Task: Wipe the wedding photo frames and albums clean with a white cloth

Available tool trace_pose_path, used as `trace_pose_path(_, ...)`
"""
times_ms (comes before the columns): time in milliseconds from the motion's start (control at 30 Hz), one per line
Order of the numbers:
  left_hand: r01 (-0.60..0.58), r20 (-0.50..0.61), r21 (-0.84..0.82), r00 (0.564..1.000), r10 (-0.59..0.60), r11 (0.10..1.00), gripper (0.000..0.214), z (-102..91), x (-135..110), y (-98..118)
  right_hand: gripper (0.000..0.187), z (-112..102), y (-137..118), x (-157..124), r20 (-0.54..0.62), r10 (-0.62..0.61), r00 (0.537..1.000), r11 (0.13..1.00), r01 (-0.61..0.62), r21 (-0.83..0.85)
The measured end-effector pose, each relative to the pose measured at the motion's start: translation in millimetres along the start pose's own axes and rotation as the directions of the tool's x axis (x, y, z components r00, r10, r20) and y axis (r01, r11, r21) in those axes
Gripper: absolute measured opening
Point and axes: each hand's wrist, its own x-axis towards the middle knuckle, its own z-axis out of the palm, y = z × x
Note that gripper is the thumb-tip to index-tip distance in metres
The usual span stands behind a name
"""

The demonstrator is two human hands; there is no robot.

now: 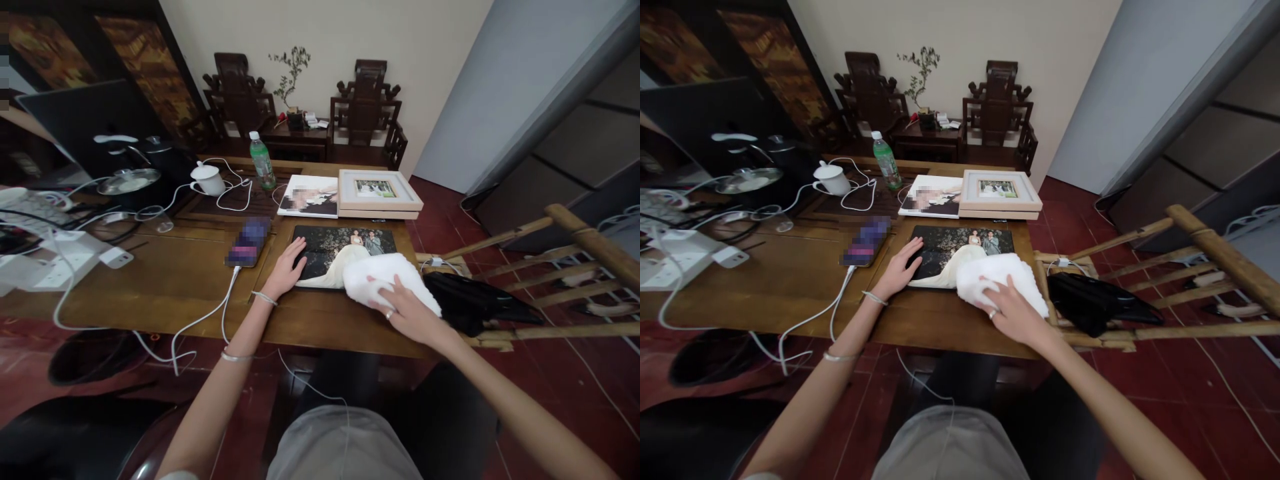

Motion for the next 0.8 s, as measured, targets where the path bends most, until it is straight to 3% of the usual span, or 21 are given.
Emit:
trace_pose_path(267, 0.006, 0.011, -0.014, 1.0, -0.006, 1.0, 0.044, -1.8, 0, 0, 0.029, -16, 68, 103, -0.197, 0.072, 0.978, 0.994, -0.087, -0.066)
trace_pose_path(400, 0.009, 0.003, -0.018, 1.0, -0.009, 1.0, 0.045, -2.2, 0, 1, 0.031, -14, 79, 120, -0.232, 0.083, 0.969, 0.992, -0.102, -0.073)
trace_pose_path(533, 0.008, -0.001, -0.009, 1.0, -0.008, 1.0, 0.044, -1.7, 0, 1, 0.028, 1, 62, 93, -0.213, 0.042, 0.976, 0.994, -0.062, -0.09)
trace_pose_path(667, 0.008, -0.009, -0.006, 1.0, -0.008, 1.0, 0.044, -0.3, 0, 1, 0.027, 15, 24, 42, -0.137, -0.061, 0.989, 0.996, 0.052, -0.069)
trace_pose_path(800, 0.001, -0.023, 0.0, 1.0, -0.001, 1.0, 0.043, 0.6, 0, 0, 0.025, 18, -16, 3, -0.03, -0.068, 0.997, 0.997, 0.069, 0.027)
